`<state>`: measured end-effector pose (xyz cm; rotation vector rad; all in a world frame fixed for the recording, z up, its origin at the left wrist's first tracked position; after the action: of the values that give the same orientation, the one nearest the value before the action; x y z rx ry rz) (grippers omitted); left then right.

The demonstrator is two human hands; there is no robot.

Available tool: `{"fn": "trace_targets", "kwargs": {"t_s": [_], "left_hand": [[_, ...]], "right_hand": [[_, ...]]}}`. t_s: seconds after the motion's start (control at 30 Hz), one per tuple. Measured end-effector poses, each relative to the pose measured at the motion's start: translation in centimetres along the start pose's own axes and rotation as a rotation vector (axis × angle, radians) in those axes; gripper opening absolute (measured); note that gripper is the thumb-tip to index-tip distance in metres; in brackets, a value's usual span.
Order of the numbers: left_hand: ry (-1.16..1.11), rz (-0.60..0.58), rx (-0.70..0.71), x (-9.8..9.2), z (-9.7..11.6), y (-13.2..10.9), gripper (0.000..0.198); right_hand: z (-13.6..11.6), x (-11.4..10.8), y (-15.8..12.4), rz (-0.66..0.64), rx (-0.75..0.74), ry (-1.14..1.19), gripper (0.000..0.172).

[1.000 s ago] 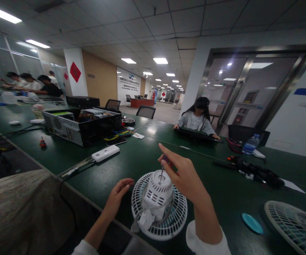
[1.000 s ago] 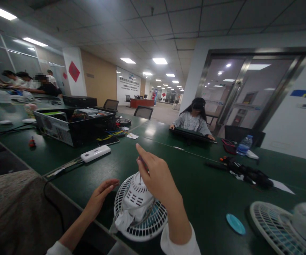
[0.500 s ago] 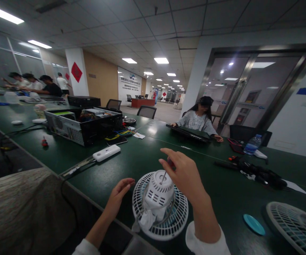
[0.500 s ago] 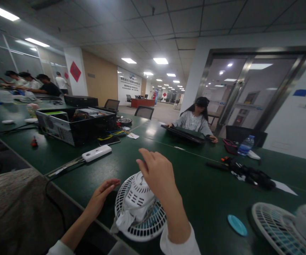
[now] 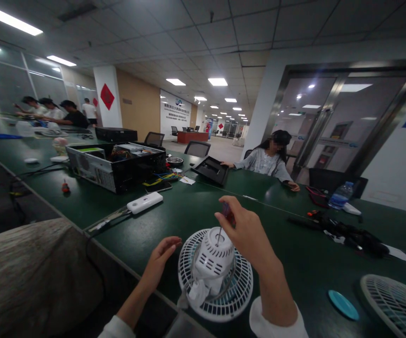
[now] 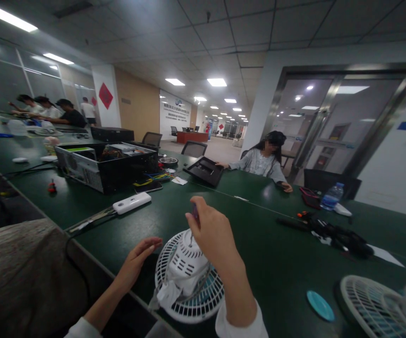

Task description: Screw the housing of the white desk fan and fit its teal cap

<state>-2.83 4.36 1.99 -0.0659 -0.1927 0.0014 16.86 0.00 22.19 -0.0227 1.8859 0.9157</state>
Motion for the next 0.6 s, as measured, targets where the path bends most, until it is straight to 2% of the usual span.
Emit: {"fn": "trace_targets", "kwargs": {"t_s": [0.07, 0.23, 0.43, 0.6], "left_hand": [[0.002, 0.007, -0.004, 0.07, 0.17, -0.08, 0.028], [-0.005, 0.0, -0.002, 0.0, 0.11, 0.03, 0.028], [0.003, 0.004, -0.008, 0.02, 0.17, -0.03, 0.027], [-0.001, 0.002, -0.009, 0.15, 0.44, -0.15, 0.028]], "right_hand": [[0.02, -0.1, -0.01, 0.027, -0.005, -0.041, 0.029], [-0.11, -0.44, -0.24, 0.079, -0.118, 0.031, 0.035], [-0.14, -0.29, -0.2, 0.123, -0.114, -0.121, 0.035], [-0.22, -0.3, -0.18, 0.168, -0.181, -0.027, 0.032]]}}
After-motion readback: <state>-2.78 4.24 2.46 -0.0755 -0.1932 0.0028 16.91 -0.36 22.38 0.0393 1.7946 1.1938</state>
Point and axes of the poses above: each hand's wrist, its own y-axis towards the middle knuckle, its own x-axis out of the palm, z = x × y, the point moved 3 cm from there along y, towards the middle knuckle, and after that the axes turned 10 degrees about -x, right-handed, at the moved point
